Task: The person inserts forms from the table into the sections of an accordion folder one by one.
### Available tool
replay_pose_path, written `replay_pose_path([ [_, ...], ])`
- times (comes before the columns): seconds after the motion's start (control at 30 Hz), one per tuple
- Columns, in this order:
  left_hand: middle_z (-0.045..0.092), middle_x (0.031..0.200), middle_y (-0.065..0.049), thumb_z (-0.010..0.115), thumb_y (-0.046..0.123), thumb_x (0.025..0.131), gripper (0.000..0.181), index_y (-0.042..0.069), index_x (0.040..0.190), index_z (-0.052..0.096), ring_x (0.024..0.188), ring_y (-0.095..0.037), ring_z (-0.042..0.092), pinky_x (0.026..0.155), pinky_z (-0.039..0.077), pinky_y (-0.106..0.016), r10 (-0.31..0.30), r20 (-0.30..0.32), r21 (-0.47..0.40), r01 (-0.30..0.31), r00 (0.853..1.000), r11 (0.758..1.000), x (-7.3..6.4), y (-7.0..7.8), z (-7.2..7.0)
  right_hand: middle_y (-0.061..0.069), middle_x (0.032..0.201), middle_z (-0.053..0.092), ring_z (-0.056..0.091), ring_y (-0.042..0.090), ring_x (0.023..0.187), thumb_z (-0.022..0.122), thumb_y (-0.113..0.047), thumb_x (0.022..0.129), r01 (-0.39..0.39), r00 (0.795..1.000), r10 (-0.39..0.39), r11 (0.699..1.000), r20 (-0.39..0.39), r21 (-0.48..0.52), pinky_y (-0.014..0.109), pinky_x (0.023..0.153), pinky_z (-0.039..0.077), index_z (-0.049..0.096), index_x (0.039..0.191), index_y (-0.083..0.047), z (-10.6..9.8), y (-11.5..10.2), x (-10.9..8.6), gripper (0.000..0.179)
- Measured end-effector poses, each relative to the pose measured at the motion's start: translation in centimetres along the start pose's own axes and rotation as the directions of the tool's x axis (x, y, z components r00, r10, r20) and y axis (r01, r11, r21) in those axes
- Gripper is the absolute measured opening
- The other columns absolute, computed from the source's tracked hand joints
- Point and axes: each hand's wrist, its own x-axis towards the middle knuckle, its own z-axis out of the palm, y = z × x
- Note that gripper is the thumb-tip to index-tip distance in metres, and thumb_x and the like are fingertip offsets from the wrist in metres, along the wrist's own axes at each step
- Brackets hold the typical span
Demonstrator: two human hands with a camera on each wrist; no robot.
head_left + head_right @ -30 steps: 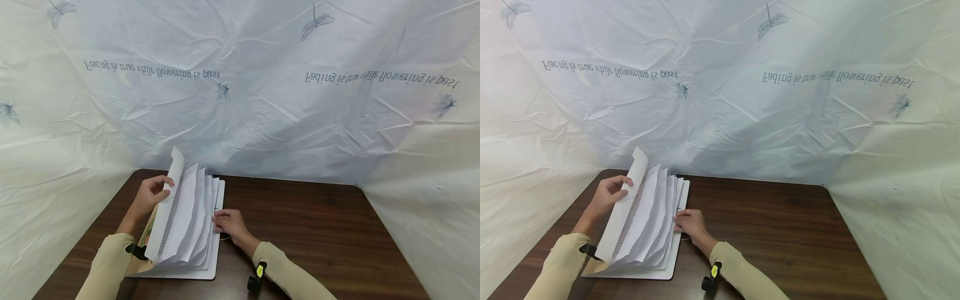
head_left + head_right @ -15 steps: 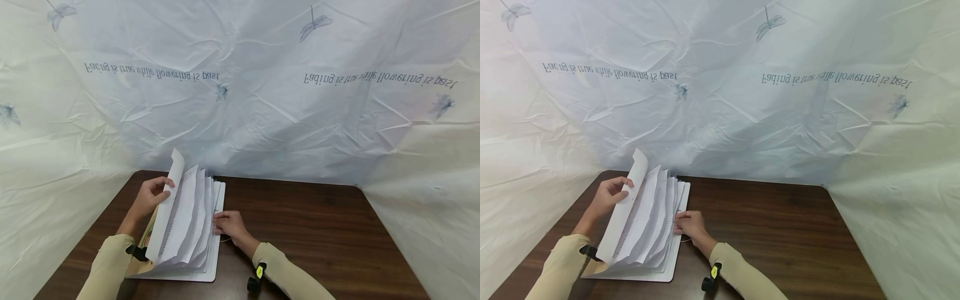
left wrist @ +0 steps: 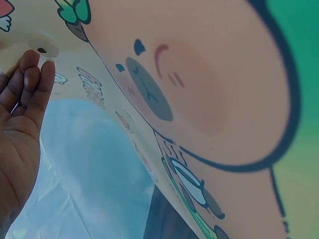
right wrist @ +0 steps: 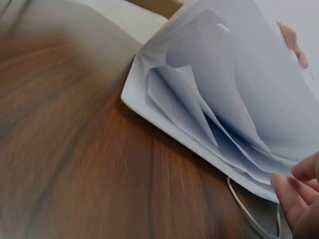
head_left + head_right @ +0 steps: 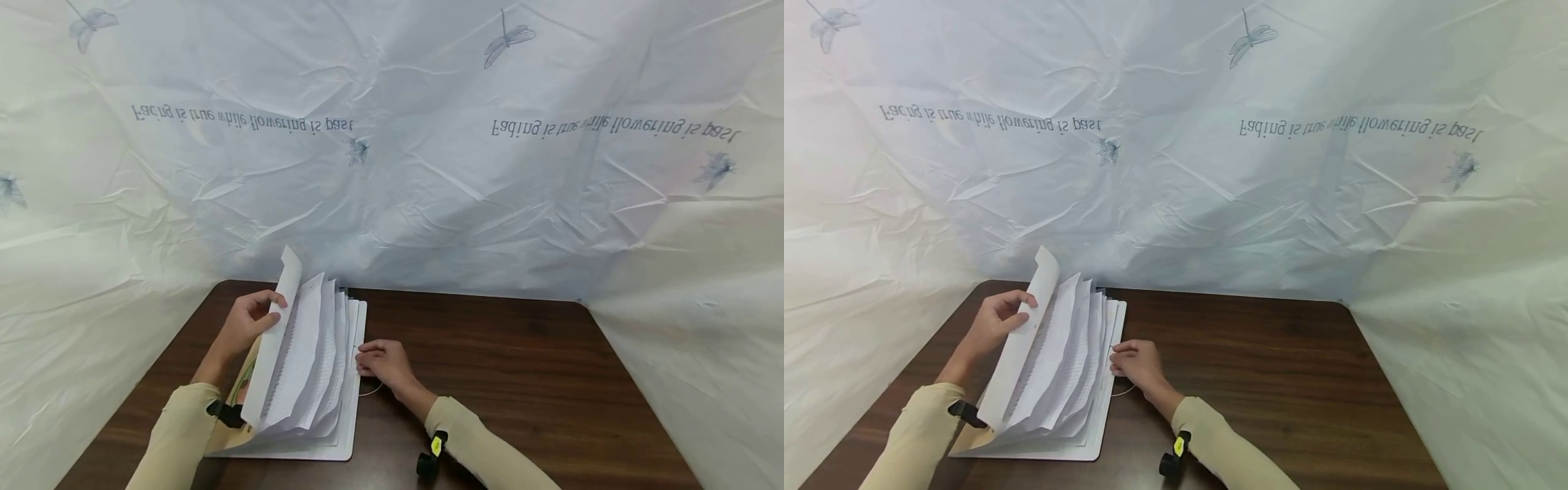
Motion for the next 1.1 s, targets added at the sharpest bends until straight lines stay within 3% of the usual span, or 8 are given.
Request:
replay_pose_path([
  [0.1, 0.060, 0.092, -0.021, 0.058, -0.012, 0.091, 0.017, -0.005, 0.105, 0.065, 0.061, -0.009, 0.054, 0.056, 0.046, -0.027, 0.007, 0.006, 0.010, -0.007, 1.000, 1.000, 0.2, -0.1, 0.2, 0.019, 0.096, 0.075, 0.074, 0.023, 0.082, 0.073, -0.006, 0.091, 0.057, 0.998, -0.057, 0.994, 0.009, -0.098, 0.034, 0.072, 0.060, 0.071, 0.111, 0.009, -0.8, 0.1, 0.0, 0.024],
  [0.2, 0.061, 0.095, -0.021, 0.059, -0.011, 0.091, 0.017, -0.004, 0.105, 0.065, 0.064, -0.010, 0.055, 0.057, 0.046, -0.028, 0.010, 0.008, 0.018, -0.010, 1.000, 1.000, 0.2, -0.2, 0.3, 0.011, 0.097, 0.076, 0.073, 0.017, 0.083, 0.074, -0.010, 0.092, 0.128, 0.992, -0.124, 0.961, 0.032, -0.245, 0.029, 0.071, 0.058, 0.074, 0.111, 0.003, -1.5, 0.2, -0.2, 0.022],
  [0.33, 0.062, 0.097, -0.019, 0.060, -0.011, 0.090, 0.017, -0.003, 0.105, 0.066, 0.065, -0.010, 0.055, 0.057, 0.046, -0.027, 0.007, 0.005, 0.039, -0.007, 1.000, 0.999, 0.3, -0.5, 0.5, 0.005, 0.101, 0.076, 0.072, 0.015, 0.089, 0.074, -0.011, 0.092, 0.234, 0.972, -0.220, 0.878, 0.083, -0.418, 0.027, 0.076, 0.056, 0.075, 0.112, -0.003, -2.1, 0.2, -0.6, 0.021],
  [0.47, 0.061, 0.093, -0.012, 0.059, -0.011, 0.089, 0.018, -0.003, 0.104, 0.066, 0.062, -0.011, 0.048, 0.056, 0.042, -0.028, -0.001, 0.012, 0.080, 0.000, 1.000, 0.997, 0.5, -0.8, 0.7, 0.004, 0.107, 0.076, 0.072, 0.017, 0.095, 0.075, -0.013, 0.092, 0.306, 0.951, -0.278, 0.807, 0.132, -0.505, 0.026, 0.080, 0.055, 0.075, 0.113, -0.005, -2.6, 0.3, -1.2, 0.023],
  [0.67, 0.061, 0.095, -0.018, 0.059, -0.013, 0.089, 0.017, -0.007, 0.104, 0.065, 0.066, -0.014, 0.046, 0.060, 0.042, -0.029, -0.004, 0.050, 0.142, -0.003, 0.999, 0.990, 0.9, 0.3, 1.5, 0.005, 0.105, 0.075, 0.063, 0.012, 0.074, 0.079, -0.022, 0.089, 0.400, 0.914, -0.341, 0.678, 0.219, -0.617, 0.024, 0.072, 0.052, 0.075, 0.115, -0.007, -3.1, 0.4, -1.9, 0.030],
  [0.77, 0.060, 0.092, -0.016, 0.062, -0.012, 0.089, 0.015, -0.007, 0.102, 0.065, 0.067, -0.013, 0.046, 0.062, 0.043, -0.029, -0.012, 0.064, 0.164, 0.001, 0.998, 0.987, 1.1, 1.5, 1.9, 0.005, 0.113, 0.074, 0.066, 0.010, 0.085, 0.080, -0.027, 0.089, 0.432, 0.900, -0.337, 0.607, 0.276, -0.667, 0.027, 0.080, 0.054, 0.074, 0.119, -0.006, -3.1, 0.4, -2.2, 0.037],
  [0.87, 0.060, 0.090, -0.012, 0.064, -0.011, 0.088, 0.014, -0.007, 0.101, 0.065, 0.066, -0.014, 0.047, 0.063, 0.044, -0.028, -0.003, 0.081, 0.174, -0.012, 0.997, 0.985, 1.3, 2.0, 2.2, 0.006, 0.124, 0.071, 0.067, 0.014, 0.112, 0.081, -0.030, 0.088, 0.448, 0.893, -0.314, 0.565, 0.322, -0.692, 0.034, 0.096, 0.053, 0.072, 0.123, -0.005, -3.0, 0.4, -2.5, 0.044],
  [1.1, 0.065, 0.095, -0.008, 0.069, -0.006, 0.089, 0.016, 0.002, 0.103, 0.067, 0.072, -0.014, 0.051, 0.068, 0.046, -0.025, 0.012, 0.099, 0.230, -0.034, 0.995, 0.973, 1.2, -0.4, 2.6, 0.012, 0.136, 0.065, 0.052, 0.031, 0.138, 0.082, -0.038, 0.085, 0.471, 0.882, -0.250, 0.513, 0.400, -0.718, 0.044, 0.109, 0.044, 0.070, 0.128, -0.007, -2.8, 0.7, -2.6, 0.054],
])
